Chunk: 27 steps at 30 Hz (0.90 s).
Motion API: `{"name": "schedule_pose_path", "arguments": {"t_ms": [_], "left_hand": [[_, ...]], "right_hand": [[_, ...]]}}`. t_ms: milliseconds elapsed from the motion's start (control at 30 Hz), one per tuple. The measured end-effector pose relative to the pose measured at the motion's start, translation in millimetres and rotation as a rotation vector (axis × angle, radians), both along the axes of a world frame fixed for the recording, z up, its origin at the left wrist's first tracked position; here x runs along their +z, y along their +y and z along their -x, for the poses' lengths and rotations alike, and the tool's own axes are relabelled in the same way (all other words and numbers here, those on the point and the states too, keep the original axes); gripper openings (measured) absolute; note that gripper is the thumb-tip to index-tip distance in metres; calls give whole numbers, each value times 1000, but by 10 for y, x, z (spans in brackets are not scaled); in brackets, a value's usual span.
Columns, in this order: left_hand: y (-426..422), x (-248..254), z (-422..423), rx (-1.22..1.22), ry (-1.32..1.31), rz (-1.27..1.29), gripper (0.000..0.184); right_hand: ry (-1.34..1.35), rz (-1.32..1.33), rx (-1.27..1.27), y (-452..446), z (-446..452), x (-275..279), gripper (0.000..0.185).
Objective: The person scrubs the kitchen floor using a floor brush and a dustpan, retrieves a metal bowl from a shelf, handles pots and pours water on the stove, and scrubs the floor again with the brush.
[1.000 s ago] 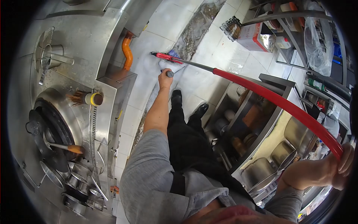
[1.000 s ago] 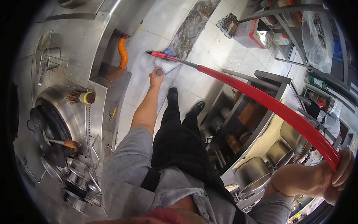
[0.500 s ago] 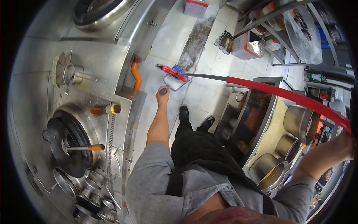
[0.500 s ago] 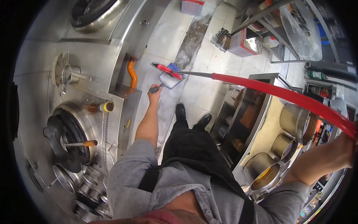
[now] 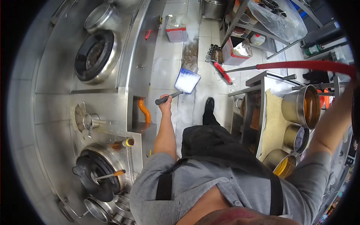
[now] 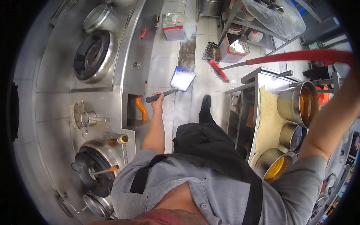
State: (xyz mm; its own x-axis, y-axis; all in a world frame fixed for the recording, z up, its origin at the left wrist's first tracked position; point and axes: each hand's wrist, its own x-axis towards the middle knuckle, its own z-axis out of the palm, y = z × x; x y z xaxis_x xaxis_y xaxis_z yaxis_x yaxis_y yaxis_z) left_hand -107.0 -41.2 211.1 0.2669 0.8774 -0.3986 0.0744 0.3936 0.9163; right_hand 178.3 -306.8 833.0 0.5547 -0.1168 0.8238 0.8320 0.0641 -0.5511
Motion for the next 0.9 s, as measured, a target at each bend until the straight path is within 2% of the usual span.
{"name": "schedule_pose_path", "arguments": {"t_ms": [33,67,133,167,200,267,300,433,500,567,767,900], "left_hand": [[49,96,-113,-15,7,-19,20],[91,194,-220,11,-19,-6,20],[159,471,-445,42,-36,33,21],[218,538,-534,22,-26,17,21],[286,587,-627,20,-19,8,21],[416,634,-785,2,-26,-12,21],[467,725,-913,-5,-21,-20,21],[672,1014,-1423,-37,29,-28,21],[704,1153,-1665,-59,23,-51,21],[754,1298,-1938,-160,19,-65,20],[1052,1520,-2808,-411,4,-204,22],[1162,1807,-3499,-536,-47,-168,17]], "right_hand": [[98,103,-111,44,-175,-129,43],[-21,59,-120,129,-347,-352,59],[22,-34,20,56,-1117,-813,23],[43,-83,88,21,-1505,-1043,18],[84,-107,-91,180,-1618,-1136,18],[118,-101,-112,278,-2007,-1459,21],[165,11,-307,278,-2185,-1587,23],[117,56,-386,158,-2877,-2196,24],[99,72,-411,96,-3054,-2231,25],[302,-43,-369,-27,-3138,-2159,26],[375,-90,-453,-304,-3516,-2010,25],[421,-188,-443,-438,-3693,-2029,26]]}}
